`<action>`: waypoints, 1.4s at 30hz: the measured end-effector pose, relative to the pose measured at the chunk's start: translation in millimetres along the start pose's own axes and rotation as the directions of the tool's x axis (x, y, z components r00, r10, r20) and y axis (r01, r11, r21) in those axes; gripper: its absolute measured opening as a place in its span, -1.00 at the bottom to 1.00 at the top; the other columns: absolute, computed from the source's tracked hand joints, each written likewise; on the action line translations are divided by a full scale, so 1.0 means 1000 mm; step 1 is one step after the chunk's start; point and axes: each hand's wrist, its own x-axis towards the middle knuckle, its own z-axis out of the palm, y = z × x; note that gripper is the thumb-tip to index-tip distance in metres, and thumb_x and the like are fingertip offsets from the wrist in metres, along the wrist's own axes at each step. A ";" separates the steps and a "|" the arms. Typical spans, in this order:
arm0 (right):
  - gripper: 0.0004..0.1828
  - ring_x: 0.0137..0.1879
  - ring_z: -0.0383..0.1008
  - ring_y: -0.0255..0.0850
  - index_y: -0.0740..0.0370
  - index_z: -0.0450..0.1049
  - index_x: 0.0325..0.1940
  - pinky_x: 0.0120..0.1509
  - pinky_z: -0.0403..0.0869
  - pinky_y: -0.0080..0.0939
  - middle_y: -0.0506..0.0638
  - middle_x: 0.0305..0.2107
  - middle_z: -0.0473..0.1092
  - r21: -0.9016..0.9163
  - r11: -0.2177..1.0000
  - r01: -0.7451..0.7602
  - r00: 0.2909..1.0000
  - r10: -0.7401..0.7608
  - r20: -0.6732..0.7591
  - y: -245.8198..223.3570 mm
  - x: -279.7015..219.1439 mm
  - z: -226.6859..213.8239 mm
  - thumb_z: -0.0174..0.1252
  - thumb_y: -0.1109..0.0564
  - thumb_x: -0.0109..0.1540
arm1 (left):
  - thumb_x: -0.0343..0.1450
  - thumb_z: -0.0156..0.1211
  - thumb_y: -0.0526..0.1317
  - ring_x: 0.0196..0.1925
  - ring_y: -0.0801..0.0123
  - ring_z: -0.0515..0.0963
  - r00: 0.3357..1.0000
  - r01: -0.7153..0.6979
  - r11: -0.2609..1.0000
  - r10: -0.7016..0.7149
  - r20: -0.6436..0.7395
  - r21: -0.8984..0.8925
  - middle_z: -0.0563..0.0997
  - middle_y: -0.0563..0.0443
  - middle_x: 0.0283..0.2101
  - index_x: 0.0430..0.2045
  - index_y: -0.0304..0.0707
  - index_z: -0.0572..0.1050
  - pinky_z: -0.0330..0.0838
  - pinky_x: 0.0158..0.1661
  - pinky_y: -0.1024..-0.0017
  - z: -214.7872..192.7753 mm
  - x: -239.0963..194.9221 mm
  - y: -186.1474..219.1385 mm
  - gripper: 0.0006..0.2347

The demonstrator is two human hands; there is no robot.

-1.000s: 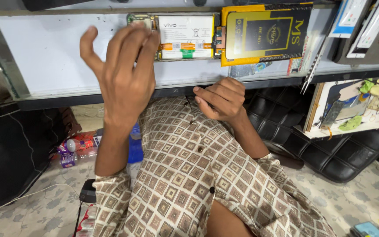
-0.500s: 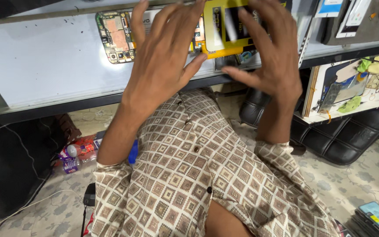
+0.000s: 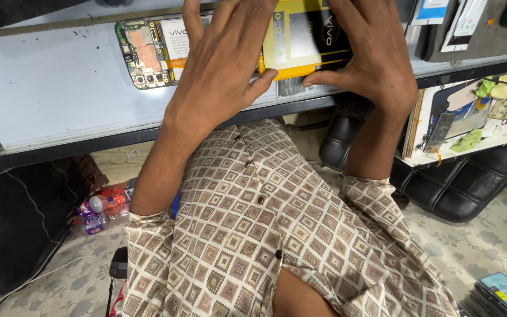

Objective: The person uses tweezers to adjust and connect internal components of a disassembled Vivo smartphone, including the battery and ribbon cables. They repeatedly reposition the phone and handle a yellow screen protector package while working on the device.

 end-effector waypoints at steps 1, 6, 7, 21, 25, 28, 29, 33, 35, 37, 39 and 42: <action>0.23 0.31 0.27 0.19 0.27 0.27 0.49 0.45 0.29 0.17 0.17 0.24 0.30 0.005 1.000 -0.003 1.000 0.003 0.001 0.001 -0.001 0.000 0.57 -0.37 -0.09 | 0.36 0.50 -0.15 0.49 0.09 0.25 1.000 -0.008 1.000 0.008 0.000 0.005 0.42 -0.21 0.31 0.38 -0.42 0.12 -0.21 0.40 -0.21 0.000 0.000 -0.001 -0.24; 0.24 0.32 0.27 0.21 0.32 0.25 0.48 0.41 0.27 0.18 0.19 0.20 0.31 0.007 0.999 0.053 0.998 -0.053 -0.028 0.005 0.000 -0.001 0.56 -0.34 -0.10 | 0.38 0.51 -0.12 0.50 0.10 0.25 1.000 -0.023 1.000 0.022 0.008 0.021 0.41 -0.20 0.31 0.40 -0.41 0.12 -0.27 0.42 -0.22 0.003 0.001 -0.002 -0.23; 0.24 0.32 0.27 0.22 0.34 0.24 0.47 0.41 0.27 0.19 0.20 0.18 0.31 0.002 0.997 0.079 0.996 -0.079 -0.047 0.006 0.001 -0.001 0.54 -0.32 -0.11 | 0.38 0.52 -0.11 0.51 0.10 0.25 1.000 -0.020 1.000 0.020 0.012 0.022 0.40 -0.19 0.31 0.40 -0.41 0.12 -0.28 0.42 -0.22 0.003 0.002 -0.002 -0.23; -0.15 0.30 0.36 0.26 0.34 0.45 0.23 0.42 0.30 0.38 0.27 0.14 0.37 -0.003 0.998 0.065 0.946 -0.062 -0.318 -0.039 -0.007 0.006 0.55 -0.20 0.04 | 0.43 0.46 -0.01 0.54 -0.07 0.20 0.982 0.185 0.973 -0.177 -0.067 0.139 0.34 -0.29 0.41 0.32 -0.47 0.31 -0.40 0.40 -0.22 -0.081 -0.089 -0.033 -0.34; -0.73 -0.05 0.58 -0.02 0.32 0.65 -0.16 0.01 0.55 -0.05 0.14 -0.15 0.54 0.234 0.957 0.174 0.821 -0.009 -0.571 -0.077 -0.007 0.053 0.44 0.11 0.14 | 0.42 0.51 -0.05 0.49 -0.03 0.26 0.976 0.189 0.974 -0.172 -0.136 0.125 0.42 -0.21 0.38 0.10 -0.36 0.51 -0.35 0.41 -0.19 -0.069 -0.101 -0.038 -0.53; -0.80 -0.08 0.53 -0.06 0.30 0.66 -0.21 0.01 0.52 -0.07 0.09 -0.20 0.55 0.269 0.951 0.149 0.911 -0.027 -0.410 -0.110 -0.016 0.075 0.45 0.18 0.13 | 0.41 0.44 -0.14 0.49 0.03 0.30 0.980 0.160 0.980 -0.144 -0.136 0.115 0.48 -0.15 0.30 0.06 -0.40 0.55 -0.31 0.44 -0.19 -0.063 -0.107 -0.042 -0.60; -0.79 -0.08 0.52 -0.08 0.29 0.65 -0.19 0.00 0.50 -0.09 0.08 -0.18 0.55 0.280 0.939 0.201 0.909 -0.072 -0.412 -0.115 -0.010 0.087 0.46 0.18 0.14 | 0.41 0.41 -0.17 0.48 0.05 0.31 0.982 0.146 0.982 -0.130 -0.136 0.120 0.50 -0.13 0.28 0.05 -0.41 0.55 -0.29 0.44 -0.19 -0.062 -0.109 -0.044 -0.62; -0.77 -0.07 0.48 -0.14 0.20 0.67 -0.14 -0.05 0.35 -0.14 -0.03 -0.11 0.56 0.122 0.953 0.278 0.905 -0.217 -0.365 -0.130 0.002 0.107 0.51 0.13 0.17 | 0.40 0.35 -0.24 0.44 0.19 0.34 0.992 0.070 0.980 -0.048 -0.119 0.187 0.54 -0.03 0.22 -0.02 -0.37 0.58 -0.23 0.42 -0.10 -0.063 -0.109 -0.052 -0.70; -0.74 -0.04 0.46 -0.16 0.17 0.65 -0.11 -0.01 0.33 -0.13 -0.05 -0.07 0.55 0.124 0.957 0.263 0.916 -0.207 -0.344 -0.134 0.004 0.109 0.51 0.08 0.17 | 0.39 0.35 -0.25 0.44 0.23 0.35 0.994 0.044 0.978 -0.022 -0.110 0.202 0.54 0.00 0.21 -0.03 -0.33 0.59 -0.21 0.41 -0.07 -0.064 -0.109 -0.055 -0.72; -0.71 -0.02 0.45 -0.16 0.16 0.65 -0.08 0.01 0.31 -0.13 -0.05 -0.03 0.54 0.122 0.961 0.247 0.926 -0.196 -0.323 -0.138 0.006 0.110 0.51 0.04 0.19 | 0.39 0.34 -0.26 0.43 0.23 0.35 0.994 0.019 0.980 0.003 -0.108 0.196 0.53 -0.01 0.20 -0.03 -0.31 0.60 -0.21 0.40 -0.07 -0.065 -0.108 -0.058 -0.72; -0.70 0.00 0.44 -0.15 0.16 0.65 -0.06 0.02 0.30 -0.13 -0.03 0.01 0.53 0.116 0.967 0.229 0.936 -0.186 -0.300 -0.141 0.007 0.109 0.50 0.01 0.21 | 0.39 0.33 -0.27 0.42 0.23 0.36 0.995 0.008 0.984 0.011 -0.103 0.180 0.52 -0.01 0.20 -0.04 -0.31 0.60 -0.21 0.39 -0.09 -0.064 -0.109 -0.060 -0.73; -0.62 0.04 0.40 -0.10 0.13 0.63 0.00 0.08 0.30 -0.09 0.00 0.11 0.46 0.048 0.983 0.180 0.946 -0.159 -0.283 -0.150 0.008 0.112 0.48 -0.07 0.20 | 0.42 0.35 -0.29 0.42 0.23 0.36 0.995 0.000 0.986 0.018 -0.103 0.168 0.51 -0.01 0.20 -0.06 -0.29 0.60 -0.22 0.39 -0.10 -0.063 -0.109 -0.062 -0.78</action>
